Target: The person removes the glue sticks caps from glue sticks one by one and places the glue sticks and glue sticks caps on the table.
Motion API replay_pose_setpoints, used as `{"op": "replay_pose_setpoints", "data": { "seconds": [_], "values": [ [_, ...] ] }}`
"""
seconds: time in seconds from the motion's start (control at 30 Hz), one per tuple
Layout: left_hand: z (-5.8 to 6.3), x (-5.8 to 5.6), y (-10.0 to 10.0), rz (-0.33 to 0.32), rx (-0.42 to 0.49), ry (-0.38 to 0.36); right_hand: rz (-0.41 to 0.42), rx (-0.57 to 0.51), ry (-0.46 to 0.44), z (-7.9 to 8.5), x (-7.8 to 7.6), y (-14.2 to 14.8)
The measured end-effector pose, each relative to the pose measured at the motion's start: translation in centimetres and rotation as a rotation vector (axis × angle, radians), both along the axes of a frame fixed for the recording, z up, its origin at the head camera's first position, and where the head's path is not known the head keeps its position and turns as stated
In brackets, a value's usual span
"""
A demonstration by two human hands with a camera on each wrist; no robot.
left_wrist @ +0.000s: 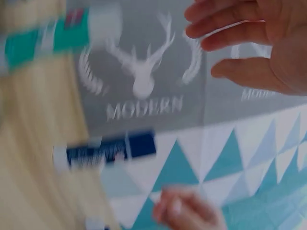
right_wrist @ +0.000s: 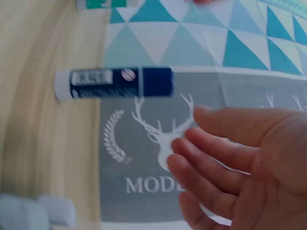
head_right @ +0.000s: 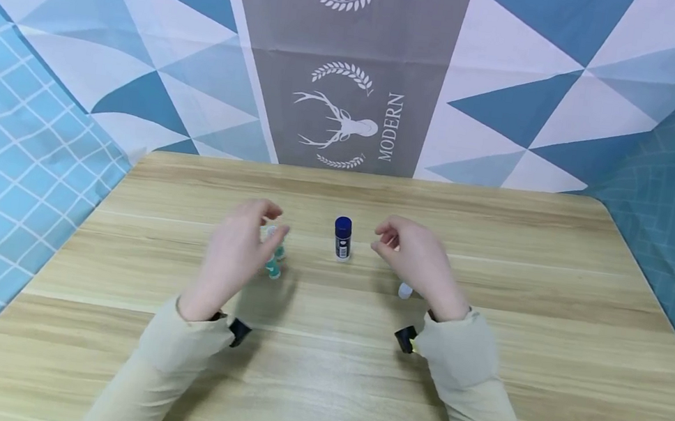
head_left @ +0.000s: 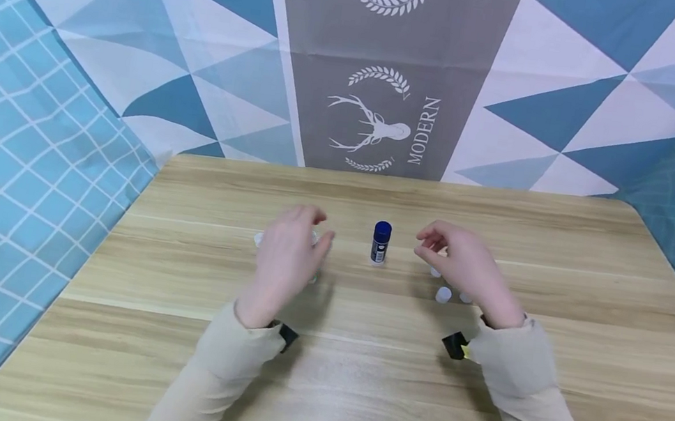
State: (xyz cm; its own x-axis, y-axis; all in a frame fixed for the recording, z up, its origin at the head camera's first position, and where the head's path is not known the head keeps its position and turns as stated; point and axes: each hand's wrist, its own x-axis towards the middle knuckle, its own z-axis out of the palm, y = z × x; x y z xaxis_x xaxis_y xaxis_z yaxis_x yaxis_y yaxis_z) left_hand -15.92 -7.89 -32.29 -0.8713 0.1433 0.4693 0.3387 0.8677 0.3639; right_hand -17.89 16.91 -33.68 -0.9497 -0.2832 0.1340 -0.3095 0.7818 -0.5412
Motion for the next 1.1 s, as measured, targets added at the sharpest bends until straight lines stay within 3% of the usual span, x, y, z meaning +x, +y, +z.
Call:
{"op": "replay_pose_setpoints", "data": {
  "seconds": [0.13, 0.37, 0.67, 0.87, 1.1],
  "values": [
    [-0.8, -0.5, 2.4, -0.066, 0.042, -0.131, -0.022, -0.057, 0.053, -0.5, -0.6, -1.4],
    [-3.2, -1.8, 5.6, -0.069, 0.073, -0.244, -0.034, -0.139, 0.079, -0.9, -1.4, -3.0],
    [-5.8, -3.1, 7.2, 0.006, 0.118, -0.276, -0.022, -0.217, 0.110, -2.1, -1.6, -3.9],
    [-6.4, -3.6, 7.4, -0.029, 0.148, -0.235, 0.015, -0.234, 0.119, -2.6, -1.9, -4.3],
    [-6.6, -3.9, 7.5, -0.030, 0.128, -0.235, 0.000, -0.235, 0.109, -2.7, -1.8, -4.5]
  ]
}}
